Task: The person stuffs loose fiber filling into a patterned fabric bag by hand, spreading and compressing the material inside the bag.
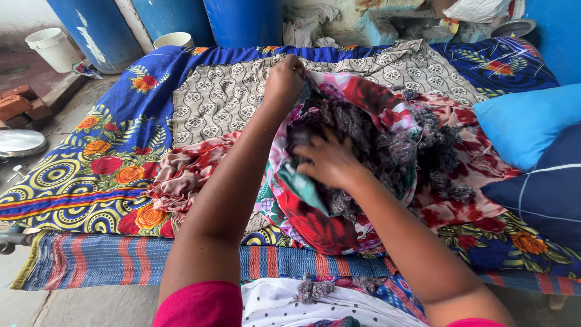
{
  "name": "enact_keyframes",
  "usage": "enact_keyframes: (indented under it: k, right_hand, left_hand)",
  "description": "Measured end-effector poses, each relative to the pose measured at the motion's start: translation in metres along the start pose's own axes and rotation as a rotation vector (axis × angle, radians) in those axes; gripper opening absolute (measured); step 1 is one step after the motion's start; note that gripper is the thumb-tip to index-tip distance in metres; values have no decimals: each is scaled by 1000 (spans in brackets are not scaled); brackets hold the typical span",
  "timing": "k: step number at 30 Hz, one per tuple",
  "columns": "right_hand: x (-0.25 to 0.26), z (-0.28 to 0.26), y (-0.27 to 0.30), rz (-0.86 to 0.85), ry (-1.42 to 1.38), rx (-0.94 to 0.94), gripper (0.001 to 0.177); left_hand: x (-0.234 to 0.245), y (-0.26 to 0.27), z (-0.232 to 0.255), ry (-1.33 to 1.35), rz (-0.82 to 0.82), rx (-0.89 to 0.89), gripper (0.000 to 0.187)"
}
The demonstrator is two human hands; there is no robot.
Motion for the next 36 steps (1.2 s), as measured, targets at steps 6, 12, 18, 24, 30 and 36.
enact_keyframes:
  k: [6, 12, 18, 24, 30, 36]
  right_hand:
    - [-77, 60, -34, -19, 157, -125, 51]
    - [-3, 28, -14, 331, -320, 204, 50]
    - [68, 103, 57, 590, -663, -351, 29]
    - [29, 147, 84, 622, -261, -376, 41]
    - [17, 124, 68, 699, -387, -281, 29]
    - [-4, 95, 43, 560, -363, -13, 37]
  left_hand:
    - [14, -5, 11, 47, 17, 36, 8]
    - [-2, 9, -45, 25, 24, 100, 8]
    - [15, 58, -48, -195, -217, 109, 49]
    - [44, 105, 70, -193, -142, -223, 78]
    - [-28, 178, 33, -397, -717, -188, 65]
    - [-33, 203, -54, -483, -814, 120, 57]
Point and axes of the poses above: each hand's wrist, its own y-axis away from the middle knuckle, its own x-axis out of the back of the hand, z = x × y, the point moved 4 cm from there along -y, towards the middle knuckle, and after that the axes turned 13 degrees about z, right-handed, at the moved point
